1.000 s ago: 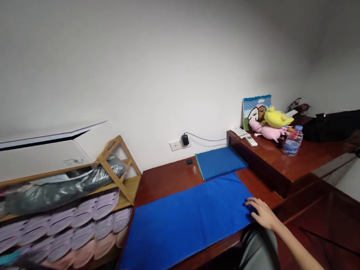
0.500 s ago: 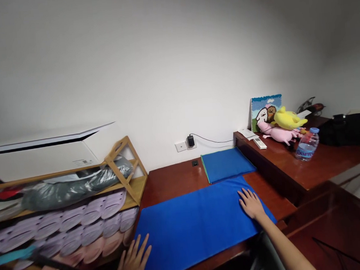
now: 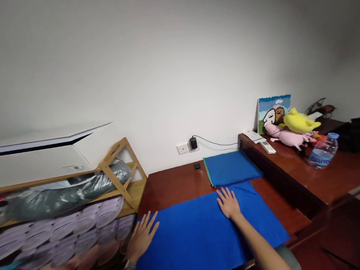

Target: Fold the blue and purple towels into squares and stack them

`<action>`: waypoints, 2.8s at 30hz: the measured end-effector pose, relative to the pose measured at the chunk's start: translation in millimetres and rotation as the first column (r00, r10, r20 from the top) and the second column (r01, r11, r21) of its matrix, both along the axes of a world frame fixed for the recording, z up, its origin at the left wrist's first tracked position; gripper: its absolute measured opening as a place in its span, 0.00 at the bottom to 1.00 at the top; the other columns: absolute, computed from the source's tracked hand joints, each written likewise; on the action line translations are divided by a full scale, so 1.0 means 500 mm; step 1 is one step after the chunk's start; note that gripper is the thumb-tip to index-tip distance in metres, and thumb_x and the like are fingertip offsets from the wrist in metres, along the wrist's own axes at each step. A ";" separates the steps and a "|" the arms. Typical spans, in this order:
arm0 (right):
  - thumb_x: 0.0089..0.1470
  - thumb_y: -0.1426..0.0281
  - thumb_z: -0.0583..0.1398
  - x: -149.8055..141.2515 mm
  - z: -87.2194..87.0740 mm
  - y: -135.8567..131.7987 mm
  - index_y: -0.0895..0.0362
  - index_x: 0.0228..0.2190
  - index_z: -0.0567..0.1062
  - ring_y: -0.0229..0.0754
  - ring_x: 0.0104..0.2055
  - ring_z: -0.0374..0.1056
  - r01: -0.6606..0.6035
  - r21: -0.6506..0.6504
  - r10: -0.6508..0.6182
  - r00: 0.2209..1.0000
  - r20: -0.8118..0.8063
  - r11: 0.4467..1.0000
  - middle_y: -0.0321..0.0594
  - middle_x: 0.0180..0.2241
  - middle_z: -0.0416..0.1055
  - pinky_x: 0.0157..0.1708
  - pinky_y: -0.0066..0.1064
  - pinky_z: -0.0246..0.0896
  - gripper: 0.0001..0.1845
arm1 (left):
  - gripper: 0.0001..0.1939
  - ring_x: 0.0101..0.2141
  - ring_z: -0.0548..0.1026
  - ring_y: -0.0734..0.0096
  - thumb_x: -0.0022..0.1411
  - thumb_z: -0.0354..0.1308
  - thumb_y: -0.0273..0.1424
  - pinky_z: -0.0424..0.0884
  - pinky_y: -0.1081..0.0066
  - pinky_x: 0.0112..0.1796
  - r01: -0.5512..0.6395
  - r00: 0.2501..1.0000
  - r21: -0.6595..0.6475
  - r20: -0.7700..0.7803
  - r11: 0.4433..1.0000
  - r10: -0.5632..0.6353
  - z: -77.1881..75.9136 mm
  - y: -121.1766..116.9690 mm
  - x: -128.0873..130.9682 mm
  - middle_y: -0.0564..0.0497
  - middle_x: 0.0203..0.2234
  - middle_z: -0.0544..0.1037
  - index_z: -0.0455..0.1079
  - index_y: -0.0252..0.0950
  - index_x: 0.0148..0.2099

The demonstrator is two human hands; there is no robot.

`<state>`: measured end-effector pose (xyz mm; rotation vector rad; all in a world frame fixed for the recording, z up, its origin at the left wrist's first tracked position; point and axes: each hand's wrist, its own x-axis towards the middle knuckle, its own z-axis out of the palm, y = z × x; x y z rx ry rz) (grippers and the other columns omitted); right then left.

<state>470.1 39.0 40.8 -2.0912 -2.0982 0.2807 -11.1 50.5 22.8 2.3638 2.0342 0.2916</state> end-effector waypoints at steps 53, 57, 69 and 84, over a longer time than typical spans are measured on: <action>0.73 0.55 0.38 0.296 -0.046 0.005 0.56 0.78 0.47 0.48 0.81 0.36 0.294 -0.080 -0.288 0.955 0.070 0.953 0.40 0.79 0.42 0.78 0.51 0.32 0.39 | 0.31 0.74 0.59 0.45 0.77 0.44 0.45 0.58 0.41 0.71 -0.027 0.999 0.013 -0.046 1.000 0.027 -0.009 0.017 -0.036 0.37 0.76 0.58 0.58 0.46 0.77; 0.73 0.56 0.38 0.298 -0.019 0.003 0.58 0.78 0.47 0.48 0.81 0.36 0.295 -0.128 -0.288 0.955 0.069 0.947 0.42 0.79 0.41 0.77 0.51 0.33 0.39 | 0.31 0.75 0.58 0.45 0.78 0.41 0.45 0.57 0.40 0.71 -0.036 0.998 -0.004 -0.046 0.999 0.035 -0.005 0.022 -0.036 0.39 0.76 0.59 0.57 0.46 0.77; 0.75 0.56 0.43 -0.138 0.023 -0.021 0.57 0.76 0.56 0.49 0.79 0.44 -0.231 0.136 0.244 0.966 -0.085 0.963 0.43 0.77 0.50 0.78 0.48 0.39 0.36 | 0.32 0.74 0.61 0.49 0.76 0.43 0.48 0.57 0.43 0.72 0.056 0.998 0.056 -0.011 0.997 -0.056 0.002 0.025 -0.007 0.43 0.75 0.62 0.61 0.45 0.76; 0.74 0.57 0.41 0.348 -0.003 -0.038 0.59 0.77 0.51 0.48 0.81 0.38 0.262 -0.130 -0.256 0.965 0.063 0.956 0.42 0.78 0.44 0.77 0.48 0.36 0.38 | 0.32 0.74 0.61 0.46 0.76 0.44 0.44 0.59 0.41 0.70 0.004 0.999 0.027 -0.038 1.000 -0.003 -0.007 0.000 -0.075 0.38 0.76 0.61 0.60 0.41 0.76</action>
